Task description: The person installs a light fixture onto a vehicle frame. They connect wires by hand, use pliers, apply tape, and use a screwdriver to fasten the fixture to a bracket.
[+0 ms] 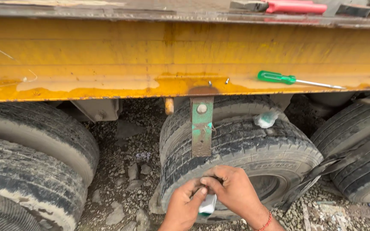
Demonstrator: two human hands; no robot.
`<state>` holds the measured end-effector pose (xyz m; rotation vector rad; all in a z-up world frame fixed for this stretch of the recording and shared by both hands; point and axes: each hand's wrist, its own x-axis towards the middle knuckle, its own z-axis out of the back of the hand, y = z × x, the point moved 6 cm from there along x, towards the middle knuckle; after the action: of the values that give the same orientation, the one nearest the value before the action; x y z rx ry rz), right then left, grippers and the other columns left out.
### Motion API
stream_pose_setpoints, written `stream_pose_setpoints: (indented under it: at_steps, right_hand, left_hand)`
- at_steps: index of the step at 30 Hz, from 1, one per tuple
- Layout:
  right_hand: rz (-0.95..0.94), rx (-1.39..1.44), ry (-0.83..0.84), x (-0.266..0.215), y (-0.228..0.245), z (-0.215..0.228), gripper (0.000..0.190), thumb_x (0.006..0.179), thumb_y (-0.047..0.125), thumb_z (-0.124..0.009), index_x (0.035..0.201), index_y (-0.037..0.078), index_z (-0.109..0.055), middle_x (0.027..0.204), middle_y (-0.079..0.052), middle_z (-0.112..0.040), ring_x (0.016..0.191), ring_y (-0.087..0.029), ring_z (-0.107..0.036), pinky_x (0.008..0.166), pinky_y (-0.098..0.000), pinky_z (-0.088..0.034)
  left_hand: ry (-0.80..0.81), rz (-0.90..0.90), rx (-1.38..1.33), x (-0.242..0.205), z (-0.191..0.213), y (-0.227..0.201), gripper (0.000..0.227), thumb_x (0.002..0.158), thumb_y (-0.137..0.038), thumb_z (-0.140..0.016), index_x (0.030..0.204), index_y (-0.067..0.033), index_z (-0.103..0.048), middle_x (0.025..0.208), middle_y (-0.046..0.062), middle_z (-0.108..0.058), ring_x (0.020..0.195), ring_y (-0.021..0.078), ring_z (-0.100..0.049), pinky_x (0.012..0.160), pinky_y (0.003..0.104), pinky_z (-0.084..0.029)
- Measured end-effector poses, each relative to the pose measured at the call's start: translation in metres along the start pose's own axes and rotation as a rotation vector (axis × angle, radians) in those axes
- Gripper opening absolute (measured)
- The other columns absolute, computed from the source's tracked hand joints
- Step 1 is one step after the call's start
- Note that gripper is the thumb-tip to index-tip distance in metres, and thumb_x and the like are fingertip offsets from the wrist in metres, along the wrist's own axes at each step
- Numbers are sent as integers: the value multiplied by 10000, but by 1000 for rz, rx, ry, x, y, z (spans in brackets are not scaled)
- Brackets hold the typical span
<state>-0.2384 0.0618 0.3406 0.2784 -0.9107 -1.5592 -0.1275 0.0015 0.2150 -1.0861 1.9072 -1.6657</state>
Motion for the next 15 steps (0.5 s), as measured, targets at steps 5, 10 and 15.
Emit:
stream_pose_setpoints:
  at_steps: [5,10,15]
  right_hand:
    - [310,-99,-155,22,51,70,131,807,207,-817,855,86,-801,822,-44,-817,712,-144,-787,651,-283,-617]
    - [723,-727,-621,98,121,227,108,949,64,-807,1044,15,-791,929,-162,-748,808,-269,-726,755,-349,-569]
    - [306,-844,-175,212,114,281,460,991,326,-705,1420,160,-695,1190,-207,-719,1046,-358,-668,895,-466,-520]
  left_hand:
    - [-120,200,112,1,24,33,219,938,-138,-677,1067,12,-770,816,76,-813,746,114,-734,712,303,-587]
    - [-130,246,197,-2,44,60,234,909,-185,-705,1090,-46,-760,854,74,-825,762,104,-766,742,279,-612]
    - [-107,146,271,5,77,128,308,875,-243,-777,1122,-66,-825,960,58,-754,784,136,-777,726,305,-611]
